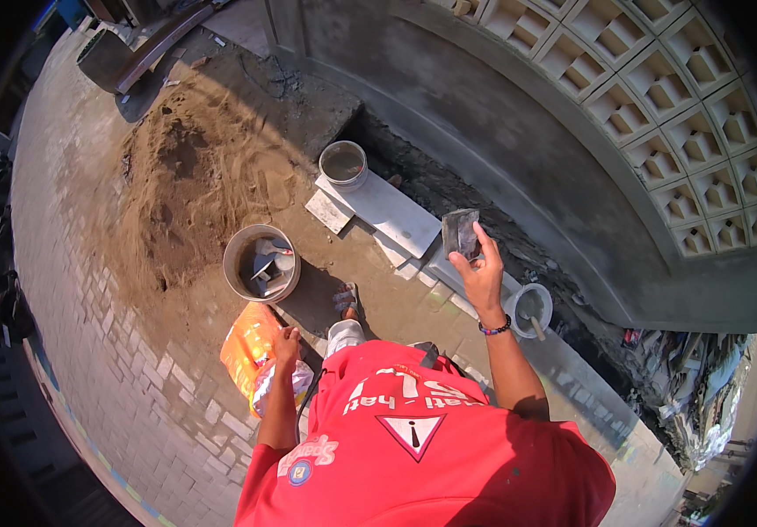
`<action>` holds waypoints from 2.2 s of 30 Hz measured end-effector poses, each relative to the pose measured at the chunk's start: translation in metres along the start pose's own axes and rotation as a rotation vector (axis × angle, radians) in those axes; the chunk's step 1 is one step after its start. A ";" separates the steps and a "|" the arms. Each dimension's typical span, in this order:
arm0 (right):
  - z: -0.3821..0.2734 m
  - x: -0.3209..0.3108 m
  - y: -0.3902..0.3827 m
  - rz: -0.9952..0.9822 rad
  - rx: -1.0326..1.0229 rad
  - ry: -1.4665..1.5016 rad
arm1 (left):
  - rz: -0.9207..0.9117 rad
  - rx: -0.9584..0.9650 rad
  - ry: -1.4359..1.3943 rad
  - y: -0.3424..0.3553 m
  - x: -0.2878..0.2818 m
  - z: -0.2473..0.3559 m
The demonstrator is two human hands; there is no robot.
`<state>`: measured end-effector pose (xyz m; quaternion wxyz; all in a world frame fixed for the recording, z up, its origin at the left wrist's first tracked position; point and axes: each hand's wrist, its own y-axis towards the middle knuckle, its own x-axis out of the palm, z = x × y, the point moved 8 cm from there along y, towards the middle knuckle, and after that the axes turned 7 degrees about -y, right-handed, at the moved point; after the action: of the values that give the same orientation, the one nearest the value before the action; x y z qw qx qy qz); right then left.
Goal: The person smooths wet cement on a curved wall section using a hand trowel. They repeatedly apply and level the cement along the top edge and side of a decorative lattice panel, then briefly pause to wipe the trowel before resuming smoothing.
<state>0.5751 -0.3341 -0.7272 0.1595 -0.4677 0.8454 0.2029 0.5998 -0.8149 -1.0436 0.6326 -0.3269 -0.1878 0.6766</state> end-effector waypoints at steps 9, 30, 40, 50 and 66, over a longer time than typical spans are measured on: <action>-0.040 0.048 0.050 0.067 0.011 -0.113 | -0.642 0.602 -0.012 -0.064 0.187 0.348; -0.061 0.036 0.092 0.084 -0.136 -0.267 | -0.817 0.551 -0.237 -0.085 0.266 0.440; -0.062 0.037 0.089 0.048 -0.178 -0.312 | -0.818 0.556 -0.242 -0.082 0.270 0.432; -0.065 0.041 0.075 0.012 -0.204 -0.341 | -0.766 0.554 -0.188 -0.086 0.259 0.420; -0.050 0.034 0.063 -0.032 -0.117 -0.311 | -0.707 0.506 -0.202 -0.080 0.261 0.401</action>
<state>0.5002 -0.3528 -0.6875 0.2641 -0.4526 0.7896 0.3193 0.3893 -0.4851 -0.7568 0.8637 -0.0099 -0.1773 0.4717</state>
